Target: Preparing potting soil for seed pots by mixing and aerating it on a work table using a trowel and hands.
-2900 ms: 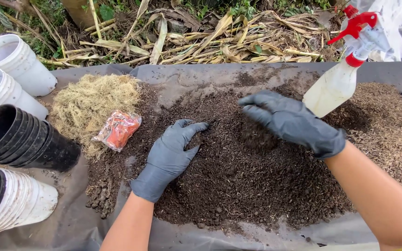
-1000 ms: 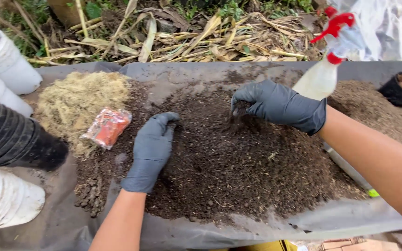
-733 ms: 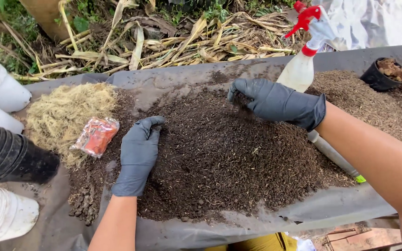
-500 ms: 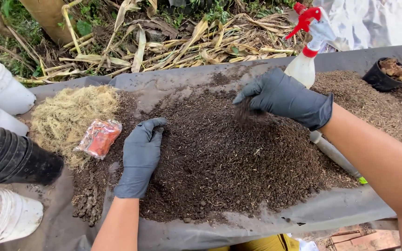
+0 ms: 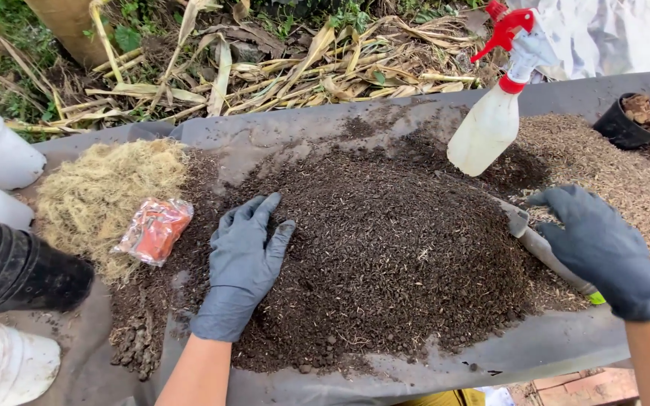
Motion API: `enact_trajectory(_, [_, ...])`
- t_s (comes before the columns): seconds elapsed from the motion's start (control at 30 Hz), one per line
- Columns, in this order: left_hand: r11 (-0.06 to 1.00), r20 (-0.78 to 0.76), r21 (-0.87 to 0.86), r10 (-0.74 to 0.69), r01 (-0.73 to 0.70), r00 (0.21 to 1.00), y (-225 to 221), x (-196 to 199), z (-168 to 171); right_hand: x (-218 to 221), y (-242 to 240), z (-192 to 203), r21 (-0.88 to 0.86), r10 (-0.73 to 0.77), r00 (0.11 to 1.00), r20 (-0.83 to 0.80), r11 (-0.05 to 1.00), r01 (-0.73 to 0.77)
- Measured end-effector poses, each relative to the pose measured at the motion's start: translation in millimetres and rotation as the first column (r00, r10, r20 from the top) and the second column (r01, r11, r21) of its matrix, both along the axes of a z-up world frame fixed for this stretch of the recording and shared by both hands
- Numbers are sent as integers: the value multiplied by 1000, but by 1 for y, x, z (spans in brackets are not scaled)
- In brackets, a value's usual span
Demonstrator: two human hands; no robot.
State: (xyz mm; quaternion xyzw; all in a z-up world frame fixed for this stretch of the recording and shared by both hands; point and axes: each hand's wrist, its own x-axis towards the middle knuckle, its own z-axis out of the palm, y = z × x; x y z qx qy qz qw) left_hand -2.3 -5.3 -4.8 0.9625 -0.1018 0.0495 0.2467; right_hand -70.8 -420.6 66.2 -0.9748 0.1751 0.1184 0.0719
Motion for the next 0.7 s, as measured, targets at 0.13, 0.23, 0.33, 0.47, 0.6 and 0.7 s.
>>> enact_trajectory(0.13, [1000,-1,20,-1,1,1000,0,0,1,-36,-54,-74,-250,-10,993,-120,968,-21])
enact_trajectory(0.23, [1000,-15,27,7,-6,1000,-1,0,0,-43,-75,-112,-264,54,999,10,963,-49])
enact_trajectory(0.33, [999,-33,49,14,-12,999,-1,1,1,-45,-86,-124,-274,62,982,180,962,-11])
enact_trajectory(0.47, [999,-35,35,10,-9,999,-1,0,3,-44,-68,-89,-519,392,809,437,845,-129])
enact_trajectory(0.6, [998,-78,53,22,-18,997,-2,-1,7,-36,-33,-74,-891,485,854,188,451,-60])
enact_trajectory(0.7, [999,-56,36,13,-11,998,-1,0,4,-17,14,-64,-512,116,900,420,849,129])
